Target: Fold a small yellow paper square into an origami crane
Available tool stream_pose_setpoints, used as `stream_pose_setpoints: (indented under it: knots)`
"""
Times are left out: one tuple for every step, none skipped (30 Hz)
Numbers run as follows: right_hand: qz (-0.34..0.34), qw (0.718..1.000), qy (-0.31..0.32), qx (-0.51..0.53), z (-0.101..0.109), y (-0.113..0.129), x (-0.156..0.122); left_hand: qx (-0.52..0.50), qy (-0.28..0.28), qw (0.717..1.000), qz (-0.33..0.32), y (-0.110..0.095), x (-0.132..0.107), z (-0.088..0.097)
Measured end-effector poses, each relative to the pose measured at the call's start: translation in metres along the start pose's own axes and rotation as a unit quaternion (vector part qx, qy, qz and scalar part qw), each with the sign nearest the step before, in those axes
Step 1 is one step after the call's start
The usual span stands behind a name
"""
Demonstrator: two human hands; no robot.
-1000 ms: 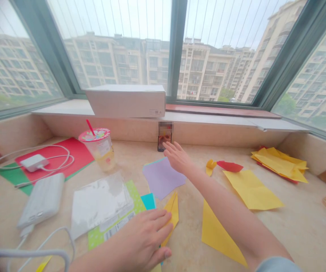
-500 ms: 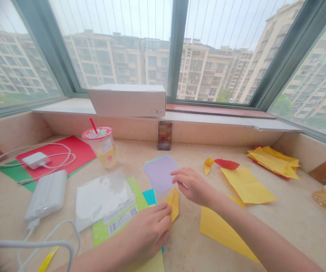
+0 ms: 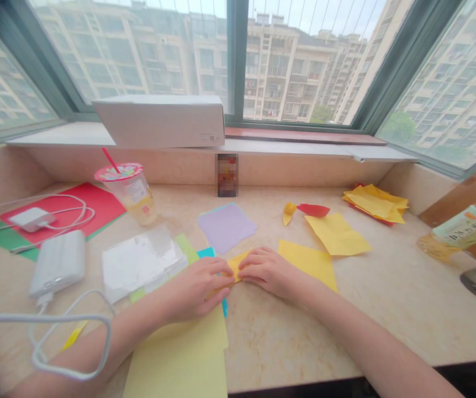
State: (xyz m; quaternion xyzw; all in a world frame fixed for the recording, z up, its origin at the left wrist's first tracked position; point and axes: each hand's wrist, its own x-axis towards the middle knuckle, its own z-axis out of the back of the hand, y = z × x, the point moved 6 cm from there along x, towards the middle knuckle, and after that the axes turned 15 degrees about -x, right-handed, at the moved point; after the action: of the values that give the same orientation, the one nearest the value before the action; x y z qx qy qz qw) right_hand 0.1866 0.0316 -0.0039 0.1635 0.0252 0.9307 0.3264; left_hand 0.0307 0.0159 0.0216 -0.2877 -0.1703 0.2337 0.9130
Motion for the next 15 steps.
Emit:
stream_pose_setpoints:
  knots:
    - [0.000,1.000,0.005,0.005,0.000,-0.001,0.001,-0.002,0.003,1.000,-0.002,0.001,0.000,0.001]
    - [-0.002,1.000,0.010,0.010,0.000,-0.001,0.002,-0.005,0.005,1.000,-0.003,0.002,0.000,0.001]
    - [-0.005,1.000,0.013,0.013,0.000,-0.002,0.003,-0.007,0.007,1.000,-0.004,0.003,0.000,0.001]
    - [-0.011,1.000,0.015,0.012,0.001,-0.002,0.004,-0.008,0.009,1.000,-0.005,0.004,0.000,0.001]
    - [-0.017,1.000,0.017,0.009,0.001,-0.002,0.006,-0.008,0.011,1.000,-0.007,0.004,0.000,0.000]
    - [-0.026,0.999,0.019,0.004,0.000,-0.003,0.007,-0.007,0.012,1.000,-0.009,0.004,0.000,0.000]
    - [-0.036,0.999,0.022,-0.002,0.000,-0.003,0.009,-0.007,0.013,1.000,-0.012,0.005,0.000,0.000]
    - [-0.046,0.999,0.024,-0.006,-0.002,-0.004,0.010,-0.007,0.016,1.000,-0.014,0.005,0.000,0.000]
    - [-0.057,0.998,0.026,-0.010,-0.003,-0.004,0.011,-0.006,0.019,1.000,-0.015,0.005,0.000,0.000]
    - [-0.068,0.997,0.025,-0.013,-0.005,-0.005,0.012,-0.005,0.022,1.000,-0.015,0.006,0.000,0.000]
    - [-0.077,0.997,0.024,-0.014,-0.006,-0.005,0.013,-0.003,0.024,1.000,-0.015,0.006,0.000,0.000]
    - [-0.085,0.996,0.021,-0.013,-0.008,-0.005,0.013,-0.001,0.026,1.000,-0.015,0.007,0.000,0.000]
    - [-0.093,0.995,0.017,-0.010,-0.009,-0.005,0.014,0.001,0.026,1.000,-0.016,0.007,0.000,0.000]
    - [-0.104,0.995,0.011,-0.005,-0.010,-0.006,0.014,0.003,0.026,0.999,-0.018,0.007,0.000,0.001]
    - [-0.117,0.993,0.005,0.002,-0.011,-0.007,0.014,0.004,0.026,0.999,-0.021,0.007,0.000,0.001]
